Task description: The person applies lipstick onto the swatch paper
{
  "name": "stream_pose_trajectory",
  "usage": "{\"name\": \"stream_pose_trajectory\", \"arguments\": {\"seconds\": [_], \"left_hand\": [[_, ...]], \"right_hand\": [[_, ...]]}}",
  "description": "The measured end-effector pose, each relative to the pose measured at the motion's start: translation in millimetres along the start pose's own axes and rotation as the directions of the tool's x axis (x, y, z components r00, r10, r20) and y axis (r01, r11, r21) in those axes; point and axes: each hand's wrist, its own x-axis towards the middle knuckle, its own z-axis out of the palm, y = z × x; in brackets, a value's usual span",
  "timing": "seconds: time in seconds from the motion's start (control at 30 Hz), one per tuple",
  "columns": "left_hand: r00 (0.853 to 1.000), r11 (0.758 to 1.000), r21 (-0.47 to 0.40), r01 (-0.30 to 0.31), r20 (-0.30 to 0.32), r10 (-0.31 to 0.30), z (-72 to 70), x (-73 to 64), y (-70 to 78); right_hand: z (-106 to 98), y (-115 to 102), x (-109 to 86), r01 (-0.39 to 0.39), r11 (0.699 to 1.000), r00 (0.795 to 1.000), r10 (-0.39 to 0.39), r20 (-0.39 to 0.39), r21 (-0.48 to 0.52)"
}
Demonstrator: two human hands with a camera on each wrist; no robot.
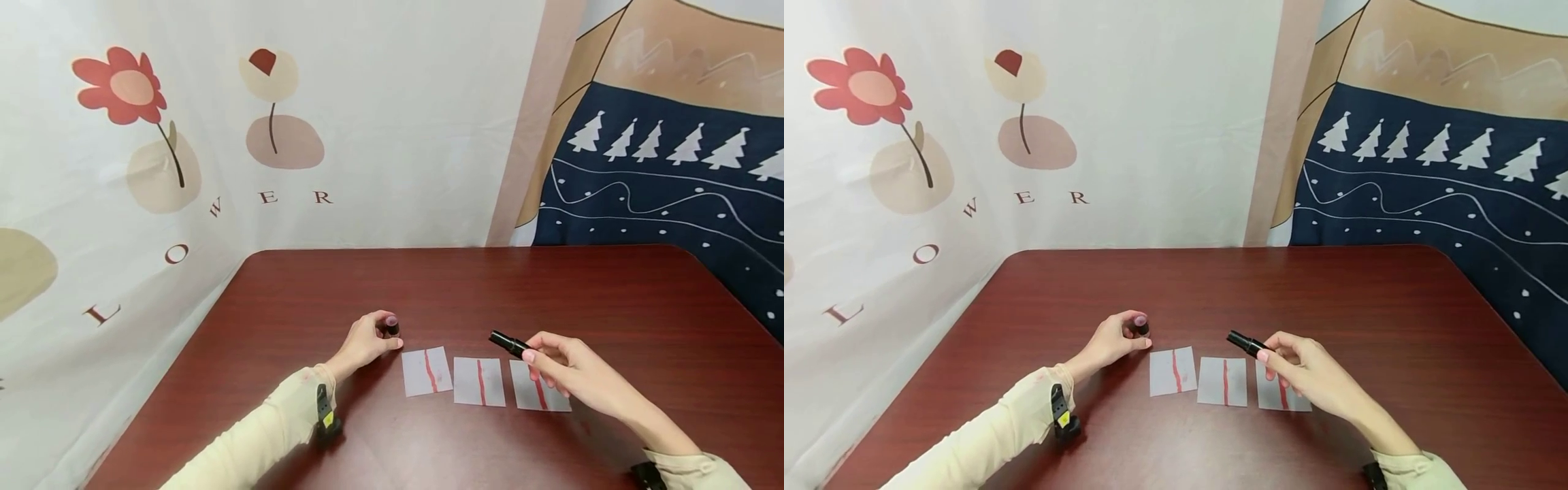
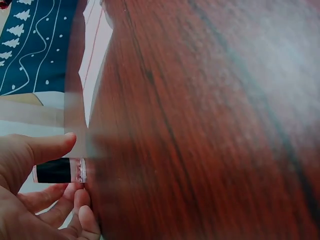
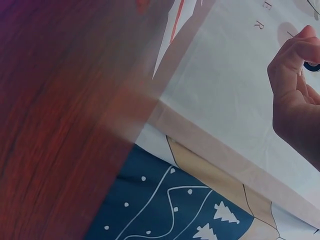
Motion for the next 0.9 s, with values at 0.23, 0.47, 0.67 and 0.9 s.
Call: {"name": "stream_pose_trajectory", "arguments": {"seconds": [0.23,0.47,0.67,0.9], "left_hand": [[0.999,0.999,-0.028,-0.033,-0.031,0.032,1.1,0.4,-2.5],[0.997,0.997,-0.055,-0.044,-0.068,0.041,0.3,6.6,-2.0],[0.997,0.997,-0.076,-0.005,-0.080,-0.001,2.4,6.7,-2.5],[0.988,0.992,-0.109,0.059,-0.136,-0.074,3.2,2.2,-4.2]], "right_hand": [[1.2,-0.1,-0.6,-0.005,1.000,1.000,0.005,0.003,0.016],[0.1,-0.6,1.5,0.004,1.000,1.000,-0.004,-0.015,0.006],[0.5,-0.5,0.8,-0.003,1.000,1.000,0.003,-0.011,0.008],[1.7,-0.4,0.8,-0.016,1.000,1.000,0.016,-0.014,-0.004]]}}
